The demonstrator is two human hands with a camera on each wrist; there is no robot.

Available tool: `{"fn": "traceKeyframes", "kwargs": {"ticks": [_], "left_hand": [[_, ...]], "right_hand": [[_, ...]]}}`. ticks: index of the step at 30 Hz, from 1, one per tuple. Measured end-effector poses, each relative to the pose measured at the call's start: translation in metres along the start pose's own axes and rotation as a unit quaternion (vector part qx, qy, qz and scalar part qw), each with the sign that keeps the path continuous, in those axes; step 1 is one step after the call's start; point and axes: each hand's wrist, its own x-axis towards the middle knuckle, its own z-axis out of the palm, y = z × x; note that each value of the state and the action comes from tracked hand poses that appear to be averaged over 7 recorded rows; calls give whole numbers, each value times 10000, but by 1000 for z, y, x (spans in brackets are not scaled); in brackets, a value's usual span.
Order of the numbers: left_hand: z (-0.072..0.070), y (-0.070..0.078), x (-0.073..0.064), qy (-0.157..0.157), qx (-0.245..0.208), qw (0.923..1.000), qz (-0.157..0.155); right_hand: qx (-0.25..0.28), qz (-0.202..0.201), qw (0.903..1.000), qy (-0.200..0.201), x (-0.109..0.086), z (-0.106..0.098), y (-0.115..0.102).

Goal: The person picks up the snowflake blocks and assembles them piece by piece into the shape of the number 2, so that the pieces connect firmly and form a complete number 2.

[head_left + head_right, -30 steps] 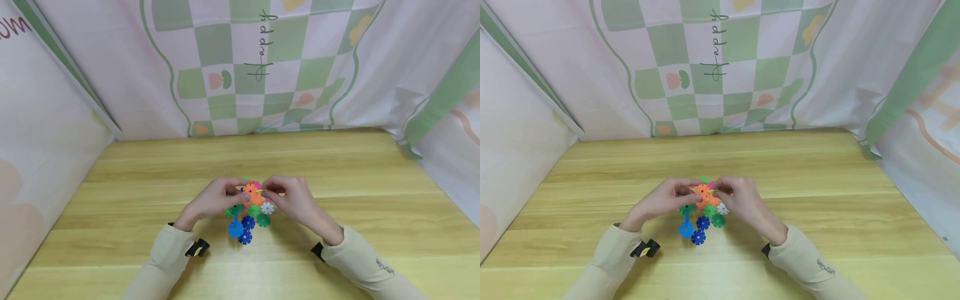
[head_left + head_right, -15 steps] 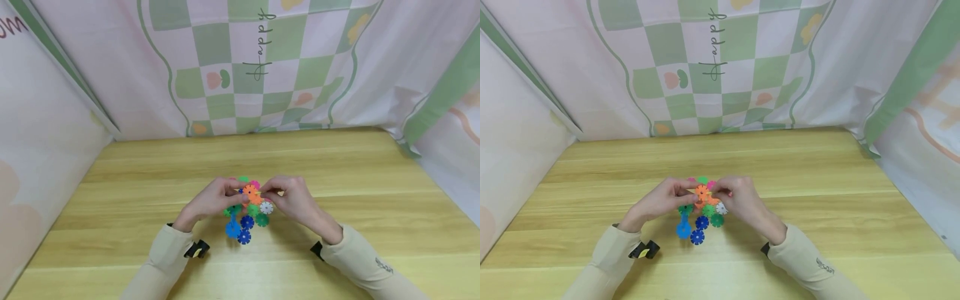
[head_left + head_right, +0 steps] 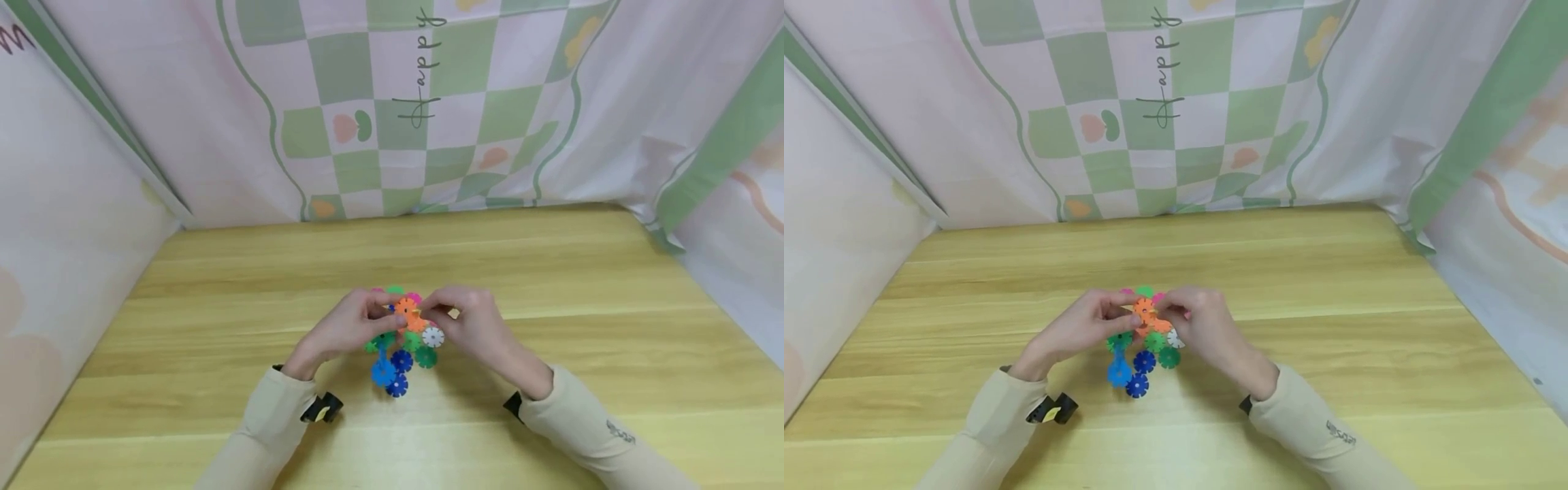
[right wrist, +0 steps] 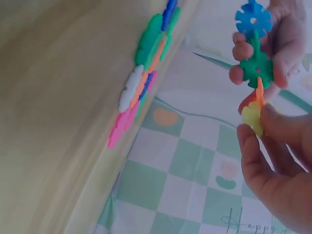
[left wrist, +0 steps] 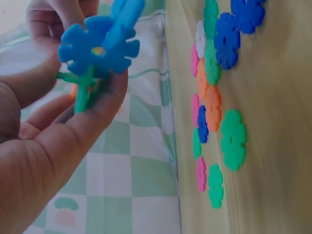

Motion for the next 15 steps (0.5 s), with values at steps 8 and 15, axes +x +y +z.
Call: {"fn": "traceKeyframes", "kwargs": {"ticks": [8, 15], "left_hand": [[1, 0, 0, -136, -221, 9997, 43], [5, -1, 2, 57, -97, 9999, 84]], "right_hand": [[452, 527, 9973, -243, 0, -5, -1], [989, 528, 9927, -444, -1, -1, -1]]}}
